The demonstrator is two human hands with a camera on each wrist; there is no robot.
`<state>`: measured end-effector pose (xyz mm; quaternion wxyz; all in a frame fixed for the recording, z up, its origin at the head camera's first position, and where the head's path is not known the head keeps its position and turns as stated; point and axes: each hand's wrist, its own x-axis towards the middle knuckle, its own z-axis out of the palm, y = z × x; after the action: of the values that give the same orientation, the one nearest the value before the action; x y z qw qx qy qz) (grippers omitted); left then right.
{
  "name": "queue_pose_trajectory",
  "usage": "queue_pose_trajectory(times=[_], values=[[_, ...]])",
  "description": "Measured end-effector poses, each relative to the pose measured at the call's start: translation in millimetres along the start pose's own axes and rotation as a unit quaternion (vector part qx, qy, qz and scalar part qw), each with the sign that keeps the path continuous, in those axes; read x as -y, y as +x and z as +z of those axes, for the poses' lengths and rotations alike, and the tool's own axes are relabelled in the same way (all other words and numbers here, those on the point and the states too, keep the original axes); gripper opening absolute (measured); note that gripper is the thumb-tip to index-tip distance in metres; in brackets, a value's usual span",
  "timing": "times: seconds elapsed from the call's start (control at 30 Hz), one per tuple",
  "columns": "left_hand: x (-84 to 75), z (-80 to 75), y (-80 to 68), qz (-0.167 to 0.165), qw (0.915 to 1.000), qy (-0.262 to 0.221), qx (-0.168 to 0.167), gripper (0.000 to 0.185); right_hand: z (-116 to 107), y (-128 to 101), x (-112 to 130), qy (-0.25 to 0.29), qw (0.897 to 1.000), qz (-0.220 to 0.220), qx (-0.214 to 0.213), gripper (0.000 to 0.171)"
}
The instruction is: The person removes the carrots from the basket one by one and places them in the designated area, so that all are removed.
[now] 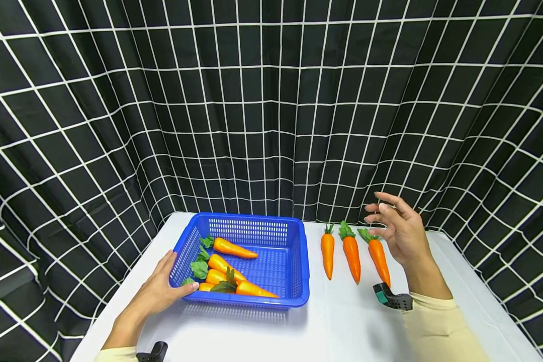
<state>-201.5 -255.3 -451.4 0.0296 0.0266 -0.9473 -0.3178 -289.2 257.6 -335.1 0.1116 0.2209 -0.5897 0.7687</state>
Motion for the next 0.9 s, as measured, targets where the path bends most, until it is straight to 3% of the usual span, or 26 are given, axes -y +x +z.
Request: queue_pose_trajectory(times=[0.33, 0.6, 0.9], values=[[0.8, -0.6, 1.2, 0.001, 1.0, 0.0, -0.002, 0.111, 34, 11, -10, 0.052, 0.998, 0.0, 0.023, 0.03], [-0.2, -0.8, 0.7, -0.002, 1.0, -0.006, 0.001, 0.112, 58, 16, -21, 0.047, 0.998, 0.007, 0.042, 0.03], [3.1, -0.4, 2.1, 0.008, 0.9999, 0.001, -0.01, 0.113, 78, 22, -35, 0.086, 0.994, 0.005, 0.065, 0.029]])
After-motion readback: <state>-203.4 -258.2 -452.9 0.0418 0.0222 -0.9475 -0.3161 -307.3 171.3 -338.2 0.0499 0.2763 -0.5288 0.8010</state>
